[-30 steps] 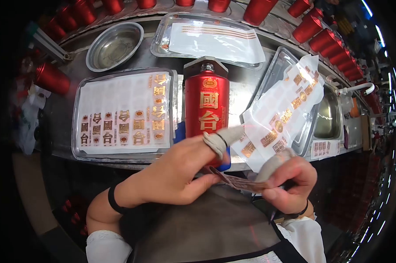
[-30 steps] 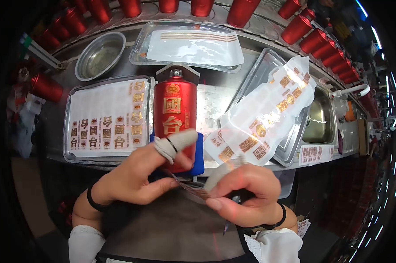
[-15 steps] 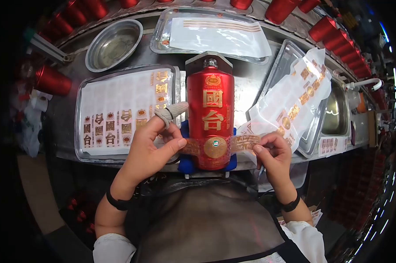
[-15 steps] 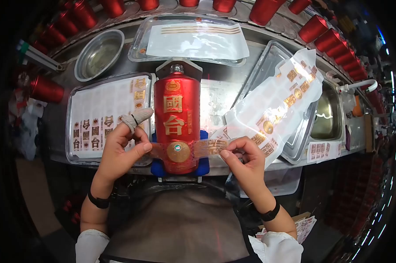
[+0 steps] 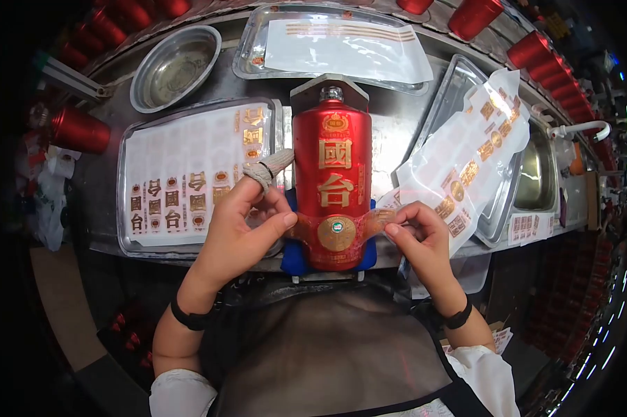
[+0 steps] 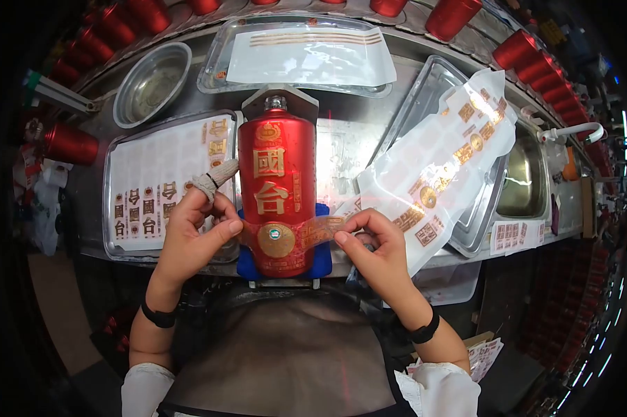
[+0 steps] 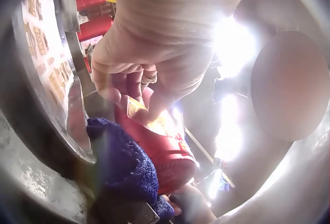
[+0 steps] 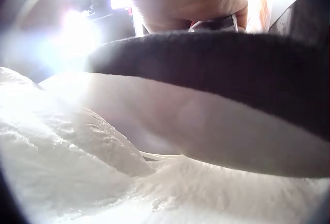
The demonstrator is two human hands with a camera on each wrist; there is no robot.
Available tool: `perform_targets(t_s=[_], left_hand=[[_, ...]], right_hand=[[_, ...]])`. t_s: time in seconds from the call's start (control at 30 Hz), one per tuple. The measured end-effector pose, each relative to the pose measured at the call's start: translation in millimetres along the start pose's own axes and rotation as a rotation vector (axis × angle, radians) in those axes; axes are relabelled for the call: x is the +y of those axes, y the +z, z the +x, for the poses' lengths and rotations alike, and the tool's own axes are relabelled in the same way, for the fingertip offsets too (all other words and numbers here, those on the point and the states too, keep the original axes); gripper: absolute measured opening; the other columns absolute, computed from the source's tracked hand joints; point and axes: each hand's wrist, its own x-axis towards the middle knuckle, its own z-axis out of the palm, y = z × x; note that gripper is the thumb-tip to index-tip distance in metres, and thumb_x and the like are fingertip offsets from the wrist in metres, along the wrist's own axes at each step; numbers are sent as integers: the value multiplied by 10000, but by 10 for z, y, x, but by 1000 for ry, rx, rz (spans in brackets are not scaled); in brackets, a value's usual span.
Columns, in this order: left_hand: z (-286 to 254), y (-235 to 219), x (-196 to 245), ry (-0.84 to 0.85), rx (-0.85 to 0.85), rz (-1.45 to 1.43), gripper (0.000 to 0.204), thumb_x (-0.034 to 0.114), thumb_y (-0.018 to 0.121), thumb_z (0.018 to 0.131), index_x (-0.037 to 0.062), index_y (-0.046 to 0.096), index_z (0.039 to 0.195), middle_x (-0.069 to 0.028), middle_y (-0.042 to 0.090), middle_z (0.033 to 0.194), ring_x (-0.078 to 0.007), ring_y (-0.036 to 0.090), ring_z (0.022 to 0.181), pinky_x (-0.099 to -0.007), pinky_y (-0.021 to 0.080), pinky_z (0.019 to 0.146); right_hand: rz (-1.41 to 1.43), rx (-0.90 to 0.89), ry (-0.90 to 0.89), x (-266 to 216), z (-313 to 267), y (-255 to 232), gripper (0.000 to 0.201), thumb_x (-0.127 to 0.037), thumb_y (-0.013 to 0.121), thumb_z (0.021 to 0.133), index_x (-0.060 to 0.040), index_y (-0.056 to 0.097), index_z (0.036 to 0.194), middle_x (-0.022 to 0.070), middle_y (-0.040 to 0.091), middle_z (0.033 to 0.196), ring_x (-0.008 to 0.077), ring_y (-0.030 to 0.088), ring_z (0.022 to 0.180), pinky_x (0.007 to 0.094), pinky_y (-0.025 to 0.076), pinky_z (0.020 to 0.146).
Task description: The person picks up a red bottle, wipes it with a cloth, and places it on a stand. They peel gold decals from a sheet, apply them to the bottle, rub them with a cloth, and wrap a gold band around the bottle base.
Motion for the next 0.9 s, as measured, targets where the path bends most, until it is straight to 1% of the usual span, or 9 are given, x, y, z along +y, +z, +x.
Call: perform_targets(t_s=[0.1,0.2,0.3,0.4,0.43,0.5,0.6,0.73,0.9], left_hand=[[15,-50,-75,73,21,269,619,39,685,867,-5,456,1441,-35,655,1032,-87,587,902,-256,461,788],[11,-45,-112,219,120,412,684,131,724,880,-19,411,1470,-101,604,1293,-170,563,1160,-322,441,988],[-1,34,-136,260,41,220,772,203,749,879,-45,350,1491,-178,481,1461,-258,440,1362,-376,334,1121],[24,166,-210,229,-25,89,876,285,772,875,-39,279,1522,-203,391,1524,-274,343,1435,-380,261,1168],[39,150,-267,211,-36,133,906,336,774,874,-42,264,1521,-208,409,1500,-277,367,1412,-381,281,1156],[37,148,-237,178,-37,99,878,340,775,873,-46,296,1499,-202,425,1481,-270,381,1398,-381,295,1148],[12,141,-270,162,-36,77,826,335,775,876,-51,341,1463,-196,446,1454,-260,400,1377,-381,315,1135],[17,127,-278,189,-32,117,770,313,772,881,-51,374,1430,-196,459,1443,-255,415,1365,-378,331,1125],[19,165,-235,176,-36,29,774,305,769,885,-56,365,1438,-201,463,1441,-257,420,1363,-377,327,1128]], right_hand=[[8,62,14,28,39,32,153,-41,683,905,-3,609,1033,12,615,983,11,555,738,157,439,651],[-18,141,-19,30,32,36,239,-56,690,902,-5,586,1110,28,606,1041,4,534,713,151,429,640],[-104,108,-100,-97,13,95,316,-83,714,889,-6,568,1158,39,598,1080,0,510,681,150,422,620],[-97,13,-101,-144,73,201,428,-149,776,856,-7,551,1191,33,579,1076,-4,469,627,149,394,567],[-80,-20,-92,-108,108,217,448,-163,787,850,-8,548,1195,29,574,1070,-5,462,619,149,388,559],[-79,-81,-48,-117,145,242,516,-219,824,827,-10,539,1203,17,558,1055,-12,439,601,148,365,530],[-124,-110,-67,-102,148,247,531,-240,827,827,-11,535,1207,15,564,1064,-15,432,587,149,356,512],[-104,-117,-90,-109,156,268,520,-246,813,844,-11,530,1212,21,570,1073,-15,434,577,148,356,506],[-80,-138,-71,-122,158,252,491,-236,790,867,-10,524,1213,32,564,1088,-10,471,600,149,380,534]])
